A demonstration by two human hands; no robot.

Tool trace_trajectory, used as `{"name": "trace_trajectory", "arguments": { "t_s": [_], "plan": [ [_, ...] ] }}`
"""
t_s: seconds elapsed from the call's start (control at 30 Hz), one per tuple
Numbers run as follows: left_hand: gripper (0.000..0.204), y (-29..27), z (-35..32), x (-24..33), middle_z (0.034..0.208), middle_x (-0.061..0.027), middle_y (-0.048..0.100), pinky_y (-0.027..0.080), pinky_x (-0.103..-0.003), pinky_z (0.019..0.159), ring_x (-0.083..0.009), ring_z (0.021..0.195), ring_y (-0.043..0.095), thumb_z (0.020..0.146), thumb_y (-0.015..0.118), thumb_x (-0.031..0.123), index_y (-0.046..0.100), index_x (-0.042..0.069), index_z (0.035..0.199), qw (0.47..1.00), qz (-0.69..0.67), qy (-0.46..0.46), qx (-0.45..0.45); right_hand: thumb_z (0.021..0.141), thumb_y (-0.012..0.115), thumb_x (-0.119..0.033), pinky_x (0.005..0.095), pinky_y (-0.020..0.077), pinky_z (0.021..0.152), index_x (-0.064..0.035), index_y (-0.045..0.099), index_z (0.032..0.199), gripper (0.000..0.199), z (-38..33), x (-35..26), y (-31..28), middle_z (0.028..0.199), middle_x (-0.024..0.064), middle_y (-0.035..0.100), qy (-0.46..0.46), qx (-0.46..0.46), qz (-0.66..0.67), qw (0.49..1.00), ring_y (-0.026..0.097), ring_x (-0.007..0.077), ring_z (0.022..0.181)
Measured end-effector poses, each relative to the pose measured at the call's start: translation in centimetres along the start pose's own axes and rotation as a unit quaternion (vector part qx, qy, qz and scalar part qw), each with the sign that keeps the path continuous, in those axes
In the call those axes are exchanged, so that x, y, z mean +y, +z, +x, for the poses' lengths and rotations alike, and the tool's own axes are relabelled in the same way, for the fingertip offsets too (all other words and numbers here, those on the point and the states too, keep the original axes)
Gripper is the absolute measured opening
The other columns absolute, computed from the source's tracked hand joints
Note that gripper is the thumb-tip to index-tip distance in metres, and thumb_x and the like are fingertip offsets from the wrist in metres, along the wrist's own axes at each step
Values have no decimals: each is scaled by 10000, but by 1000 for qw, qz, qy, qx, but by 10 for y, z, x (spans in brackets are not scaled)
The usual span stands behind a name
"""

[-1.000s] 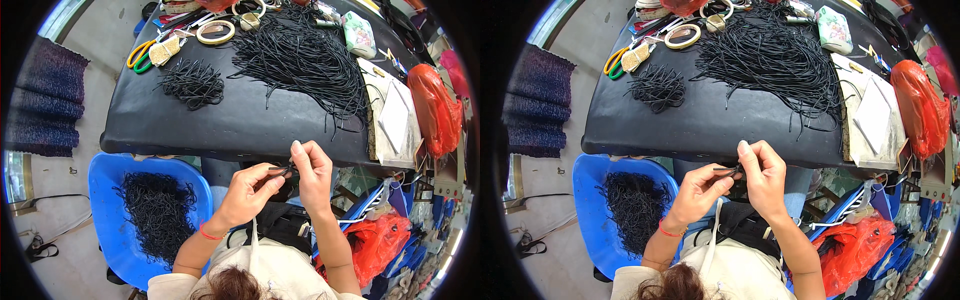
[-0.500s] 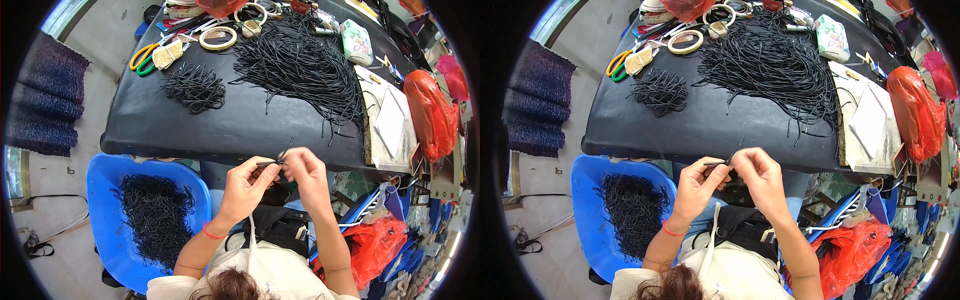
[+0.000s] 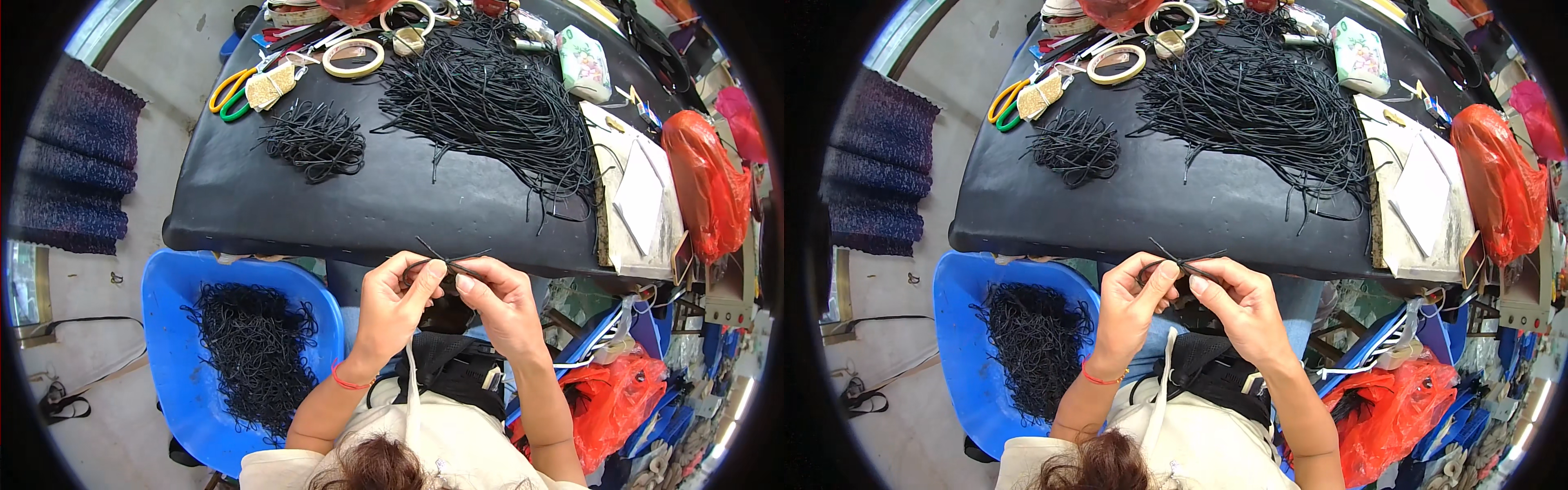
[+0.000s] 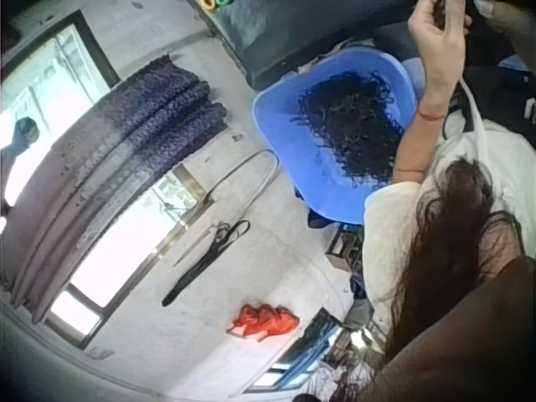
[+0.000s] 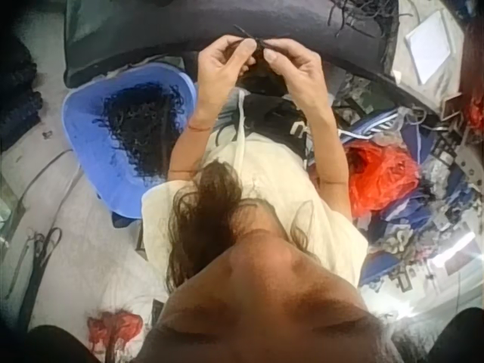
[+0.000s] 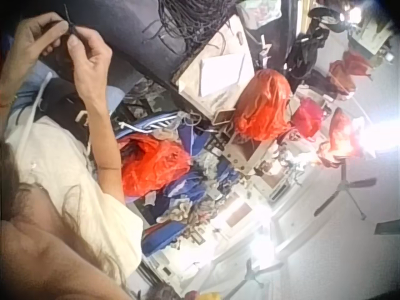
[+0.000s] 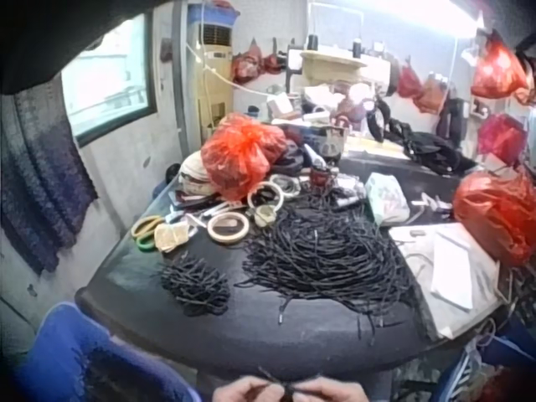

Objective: The person repeatedly picks up black cable ties from a pile on the table, forms a loop with each one, and secures it by hand. The tied cable ties are placed into a blue bin below the table. The process is continuous and repetitive throughout the clip.

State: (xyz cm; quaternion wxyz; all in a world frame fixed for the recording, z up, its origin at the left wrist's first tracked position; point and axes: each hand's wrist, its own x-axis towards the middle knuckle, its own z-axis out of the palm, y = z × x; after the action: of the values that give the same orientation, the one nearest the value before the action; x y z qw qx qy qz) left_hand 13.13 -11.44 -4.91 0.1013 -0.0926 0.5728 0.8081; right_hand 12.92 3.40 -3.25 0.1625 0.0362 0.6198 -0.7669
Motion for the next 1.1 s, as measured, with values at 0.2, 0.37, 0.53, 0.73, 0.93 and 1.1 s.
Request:
{"name": "trace_trajectory", "arguments": {
  "t_s": [0.2,0.37,0.53,0.73,0.93,1.1],
  "plan": [
    [164,-1,4,-6,792,-25,615,421,-187,579,-62,676,552,891,566,175,605,22,935,997,-69,22,3,859,577,-92,184,349,564,-1,612,1038,204,0,-1,2,757,-29,558,54,-5,77,996,415,37,619],
    [204,5,11,-2,887,-74,634,484,-239,696,-117,778,609,914,514,151,595,3,1027,985,-168,16,-35,871,579,-130,178,373,571,3,589,1006,189,-1,6,21,745,-21,557,22,38,56,997,476,41,649],
    [184,-13,12,10,812,-69,636,465,-222,655,-97,732,589,904,527,140,612,6,996,989,-67,-25,-133,881,566,-109,212,437,704,20,574,998,174,-3,-14,9,933,50,554,-146,120,-181,965,537,74,729],
    [164,-2,5,13,804,-47,626,450,-214,649,-72,698,537,906,526,101,622,-22,954,976,-103,-47,-185,915,522,-191,183,394,499,-25,589,872,184,12,-16,10,674,-7,552,-13,-2,18,1000,487,43,553],
    [174,-1,-1,15,849,-45,628,475,-225,690,-83,741,569,904,526,94,618,-40,966,974,-101,-90,-183,926,499,-269,173,353,441,-49,564,779,272,16,-14,7,573,-43,457,79,15,80,994,427,32,475],
    [187,0,-2,7,886,-38,623,474,-229,725,-88,791,573,899,538,101,605,-30,1014,979,-122,-60,-155,925,498,-291,177,402,504,-34,571,843,280,19,-15,6,644,-13,512,67,12,42,997,503,53,560]
  ]
}}
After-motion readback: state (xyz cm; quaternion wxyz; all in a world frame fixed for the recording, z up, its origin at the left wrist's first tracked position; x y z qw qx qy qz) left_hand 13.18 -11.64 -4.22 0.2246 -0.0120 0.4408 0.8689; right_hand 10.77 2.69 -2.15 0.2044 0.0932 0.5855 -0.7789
